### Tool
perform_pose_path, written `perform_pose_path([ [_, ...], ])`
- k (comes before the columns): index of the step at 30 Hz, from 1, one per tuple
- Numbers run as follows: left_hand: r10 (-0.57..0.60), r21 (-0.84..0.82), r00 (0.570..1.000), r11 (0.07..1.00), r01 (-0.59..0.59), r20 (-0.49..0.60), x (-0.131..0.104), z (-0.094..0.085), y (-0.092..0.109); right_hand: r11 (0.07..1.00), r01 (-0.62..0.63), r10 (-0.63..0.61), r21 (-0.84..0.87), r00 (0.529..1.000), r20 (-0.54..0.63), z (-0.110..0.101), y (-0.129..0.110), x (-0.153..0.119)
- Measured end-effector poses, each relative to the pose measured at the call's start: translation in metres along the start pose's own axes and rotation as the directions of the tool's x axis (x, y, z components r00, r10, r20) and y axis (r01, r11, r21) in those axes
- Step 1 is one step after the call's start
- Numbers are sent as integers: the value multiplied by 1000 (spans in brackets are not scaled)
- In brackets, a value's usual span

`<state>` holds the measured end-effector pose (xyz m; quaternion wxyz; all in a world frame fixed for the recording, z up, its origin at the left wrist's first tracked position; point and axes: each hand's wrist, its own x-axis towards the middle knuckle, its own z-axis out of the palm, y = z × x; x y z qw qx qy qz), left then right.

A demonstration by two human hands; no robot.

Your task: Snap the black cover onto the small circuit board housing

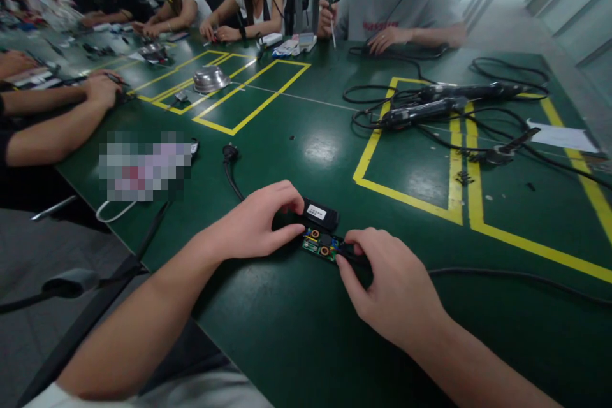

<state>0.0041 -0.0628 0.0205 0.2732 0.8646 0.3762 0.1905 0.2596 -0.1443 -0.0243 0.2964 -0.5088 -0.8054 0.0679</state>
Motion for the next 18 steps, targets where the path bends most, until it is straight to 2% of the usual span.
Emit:
perform_pose_path([
  [3, -8, 48, 992, 999, 2, 129, -2, -5, 3, 999, 30, -30, 25, 1000, 0, 0, 0, -1],
  [9, -6, 56, 981, 998, -5, 192, -3, -6, 6, 998, 32, -32, 52, 999, -5, -2, 0, -1],
  [12, 11, 28, 983, 999, -16, 186, -4, -9, 5, 997, 52, -51, 55, 998, -29, -4, 0, 0],
  [18, 37, -62, 994, 998, -31, 106, -6, -17, 5, 990, 55, -42, 129, 994, -105, -8, -3, 3],
])
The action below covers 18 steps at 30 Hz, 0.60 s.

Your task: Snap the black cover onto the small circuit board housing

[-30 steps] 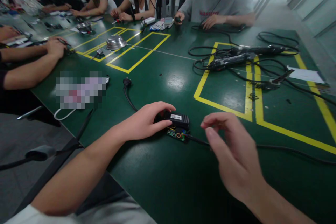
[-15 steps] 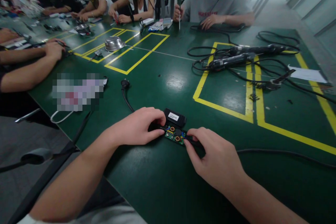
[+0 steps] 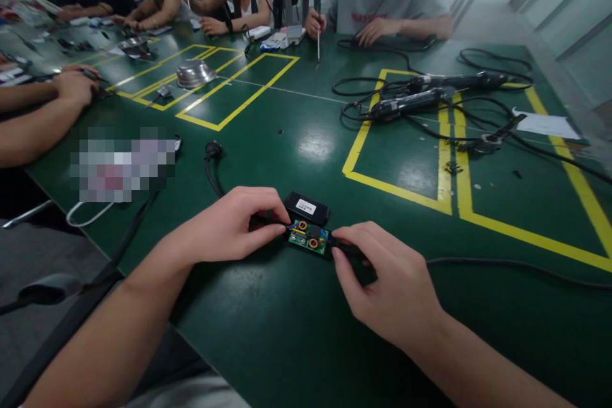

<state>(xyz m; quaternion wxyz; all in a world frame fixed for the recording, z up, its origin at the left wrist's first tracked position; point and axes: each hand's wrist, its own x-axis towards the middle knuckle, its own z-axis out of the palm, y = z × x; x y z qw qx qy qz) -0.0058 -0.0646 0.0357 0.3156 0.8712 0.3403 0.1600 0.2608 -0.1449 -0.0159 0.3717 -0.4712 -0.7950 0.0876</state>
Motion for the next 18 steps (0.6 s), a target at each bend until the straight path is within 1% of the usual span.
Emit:
perform_pose_path([
  [4, -47, 14, 999, 999, 47, -9, -1, -1, 3, 999, 32, -31, 41, 999, -21, -3, -1, 1],
  [7, -78, 18, 997, 997, 79, -19, 0, 0, 4, 999, 30, -30, 40, 1000, -7, -4, 0, 2],
  [14, -98, 53, 995, 994, 97, 20, 2, -2, 3, 999, 16, -16, 45, 1000, 0, -4, 2, 2],
  [18, -94, 47, 995, 995, 92, 40, 3, -2, 3, 999, 16, -17, 49, 1000, 5, -4, 2, 3],
])
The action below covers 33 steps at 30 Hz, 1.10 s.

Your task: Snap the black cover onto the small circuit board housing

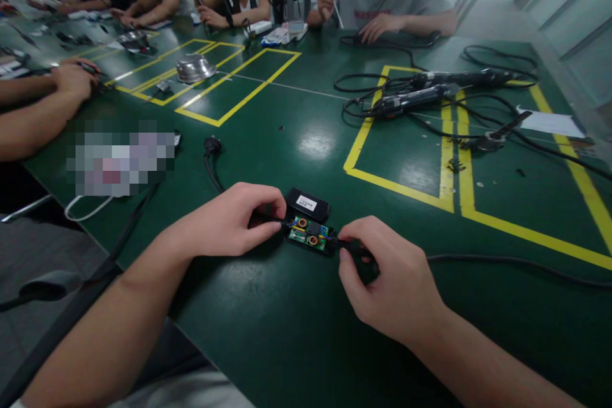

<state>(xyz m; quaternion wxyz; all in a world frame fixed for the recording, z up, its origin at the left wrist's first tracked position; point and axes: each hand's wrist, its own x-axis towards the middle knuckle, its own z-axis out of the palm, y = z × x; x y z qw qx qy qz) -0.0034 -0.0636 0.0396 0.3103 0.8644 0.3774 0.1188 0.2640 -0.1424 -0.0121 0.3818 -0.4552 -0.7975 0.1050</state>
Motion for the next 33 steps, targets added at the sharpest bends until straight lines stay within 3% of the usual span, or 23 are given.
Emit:
perform_pose_path([
  [7, -7, -21, 1000, 1000, 7, 27, 1, 1, -1, 999, -35, 36, -12, 999, 32, 3, 2, -1],
  [14, 57, -39, 998, 998, -57, 2, 2, 4, -13, 996, -40, 46, -84, 996, 71, 5, 6, -1],
  [21, 133, 113, 990, 985, -127, -47, 2, 4, -16, 992, 7, 2, -128, 997, 75, 4, 5, 0],
  [24, 163, 150, 981, 978, -146, -107, 3, 10, -11, 990, 13, -5, -137, 998, 57, 5, 5, -1],
  [29, 127, 133, 944, 987, -90, -303, 11, 29, -7, 985, 41, -38, -168, 999, 22, 8, 9, -5],
  [33, 99, 149, 978, 986, -72, -184, 18, 31, -16, 985, 38, -35, -171, 999, 23, 9, 10, -6],
])
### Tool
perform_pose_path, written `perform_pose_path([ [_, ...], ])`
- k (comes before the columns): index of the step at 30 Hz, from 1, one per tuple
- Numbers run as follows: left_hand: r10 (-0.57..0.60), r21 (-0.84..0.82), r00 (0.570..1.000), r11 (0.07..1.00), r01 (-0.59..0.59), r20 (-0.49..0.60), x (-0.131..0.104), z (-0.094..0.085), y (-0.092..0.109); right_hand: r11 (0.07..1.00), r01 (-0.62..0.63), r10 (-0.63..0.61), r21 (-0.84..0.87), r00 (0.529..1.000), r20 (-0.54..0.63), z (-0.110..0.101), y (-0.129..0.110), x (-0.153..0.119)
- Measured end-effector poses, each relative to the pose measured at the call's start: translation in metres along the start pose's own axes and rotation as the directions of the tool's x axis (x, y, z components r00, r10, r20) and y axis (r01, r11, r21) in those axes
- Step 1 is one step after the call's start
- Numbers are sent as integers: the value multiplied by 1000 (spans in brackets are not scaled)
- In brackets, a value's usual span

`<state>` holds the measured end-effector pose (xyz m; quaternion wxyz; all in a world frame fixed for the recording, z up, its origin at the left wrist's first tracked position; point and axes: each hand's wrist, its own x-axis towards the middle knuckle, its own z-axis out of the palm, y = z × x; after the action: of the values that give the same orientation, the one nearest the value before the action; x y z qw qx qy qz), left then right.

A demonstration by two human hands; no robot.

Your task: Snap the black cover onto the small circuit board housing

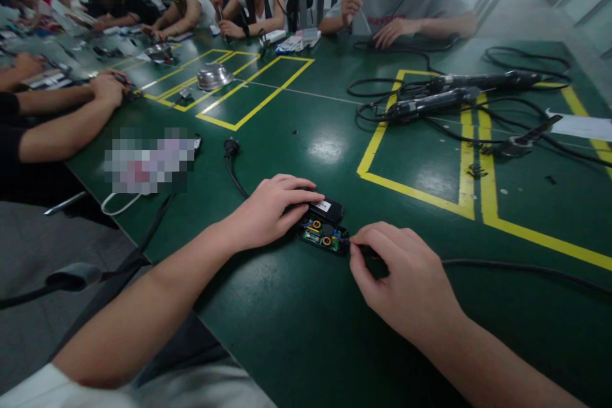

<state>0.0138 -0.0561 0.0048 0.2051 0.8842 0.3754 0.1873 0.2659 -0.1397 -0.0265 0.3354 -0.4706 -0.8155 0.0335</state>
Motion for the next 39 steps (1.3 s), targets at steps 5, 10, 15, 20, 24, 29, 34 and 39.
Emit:
perform_pose_path([
  [5, -125, 30, 992, 992, 125, -12, 2, -5, -7, 999, -24, 24, 22, 1000, 16, 0, 0, 2],
  [10, -145, -51, 987, 989, 141, -76, 0, -10, -2, 991, -108, 110, 77, 994, -25, 1, 0, 0],
  [15, 52, -216, 995, 976, -32, 88, -5, -15, 9, 991, -104, 107, 84, 994, -21, 2, 0, -2],
  [20, 65, -191, 988, 981, -38, 137, -6, -16, 12, 998, -27, 25, 64, 999, 22, 2, 2, 0],
  [24, 65, -203, 987, 979, -33, 149, -6, -12, 12, 998, -17, 16, 53, 1000, 24, 2, 4, 0],
  [29, -40, -139, 999, 989, 44, 30, -6, -33, 1, 999, -22, 21, 48, 1000, 10, 3, 5, -1],
  [34, -454, 183, 649, 716, 673, -611, -39, -101, -49, 999, -11, 11, 44, 1000, 11, 4, 4, -1],
  [39, -487, 291, 633, 604, 742, -602, -102, -133, -128, 998, -11, 10, 56, 1000, 15, 5, 5, -2],
])
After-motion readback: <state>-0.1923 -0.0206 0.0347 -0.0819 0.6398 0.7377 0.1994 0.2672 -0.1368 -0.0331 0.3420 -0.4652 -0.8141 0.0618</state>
